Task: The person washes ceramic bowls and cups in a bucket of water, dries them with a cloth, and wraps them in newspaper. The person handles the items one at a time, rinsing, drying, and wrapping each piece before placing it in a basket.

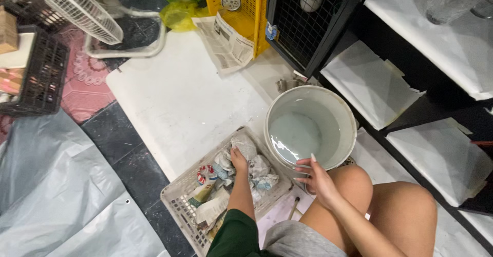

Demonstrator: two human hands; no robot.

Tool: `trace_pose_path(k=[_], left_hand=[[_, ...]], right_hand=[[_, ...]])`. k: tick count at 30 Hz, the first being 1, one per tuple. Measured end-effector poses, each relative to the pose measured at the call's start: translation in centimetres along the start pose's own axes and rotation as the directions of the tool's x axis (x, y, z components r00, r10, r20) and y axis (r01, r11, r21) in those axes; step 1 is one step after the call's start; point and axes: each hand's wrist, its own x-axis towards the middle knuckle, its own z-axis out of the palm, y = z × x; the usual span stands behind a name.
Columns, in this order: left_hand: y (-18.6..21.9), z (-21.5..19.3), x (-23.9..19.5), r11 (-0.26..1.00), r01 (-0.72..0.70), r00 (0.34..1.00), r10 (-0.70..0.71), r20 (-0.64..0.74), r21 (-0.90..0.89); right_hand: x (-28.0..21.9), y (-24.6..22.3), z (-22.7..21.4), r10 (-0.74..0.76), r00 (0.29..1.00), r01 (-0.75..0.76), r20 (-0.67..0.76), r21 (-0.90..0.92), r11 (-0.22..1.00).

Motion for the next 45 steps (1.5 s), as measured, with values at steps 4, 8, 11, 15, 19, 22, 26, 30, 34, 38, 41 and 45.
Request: trace_pose_path(k=[4,8,11,15,19,22,26,30,34,38,41,45], left_hand=[[-4.0,0.7,0.6,0.935,0.104,0.98,-0.154,0.124,0.339],[-4.5,1.2,0.4,0.752,-0.061,0.936,-0.186,0.3,0.657],[-4.5,0.9,0.1,0.636,-0.287,0.947,0.075,0.312,0.717],[-4.3,1.1,-0.5,0.407,-0.386,0.917,0.264,0.298,0.828],[-4.1,0.5,0.6,0.671,-0.109,0.994,0.072,0.082,0.733],[-4.0,-0.7,1.2,0.841,0.104,0.994,-0.069,-0.085,0.53],[-3.7,-1.9,0.7,0.655,-0.228,0.952,0.306,0.023,0.72],[-2.9,-2.5,0.2,0.546,-0.301,0.949,0.253,0.189,0.782],[-1.3,-2.2,1.2,0.574,-0.245,0.969,0.142,0.2,0.781],[0.1,-3.1,2.5,0.5,-0.091,0.996,0.023,0.092,0.861],[0.7,-3.3,2.4,0.563,0.063,0.983,-0.177,0.046,0.824],[1.8,-1.8,0.0,0.575,-0.102,0.995,0.048,0.091,0.812]], right_hand=[[0.5,-0.3,0.4,0.032,0.999,-0.032,0.013,0.03,0.999],[0.7,-0.3,1.1,0.053,0.997,-0.053,0.059,0.01,0.999],[0.7,-0.1,1.5,0.055,0.995,-0.056,0.082,0.006,0.998],[0.7,-0.2,1.3,0.069,0.995,-0.07,0.077,0.014,0.997],[0.6,0.0,1.1,0.056,0.994,-0.061,0.092,0.05,0.997],[0.5,0.4,0.9,0.051,0.993,-0.054,0.106,0.024,0.998],[0.8,0.7,0.9,0.065,0.991,-0.069,0.12,0.031,0.997],[1.3,1.7,0.9,0.057,0.994,-0.059,0.09,0.014,0.998],[1.8,2.5,1.1,0.044,0.996,-0.04,0.082,-0.043,0.998],[1.6,2.2,1.4,-0.002,0.995,-0.002,0.097,0.036,0.999],[0.5,0.9,0.9,-0.13,0.988,0.108,0.086,0.218,0.97],[-2.9,-2.6,-2.6,-0.281,0.96,0.256,-0.007,0.433,0.864]])
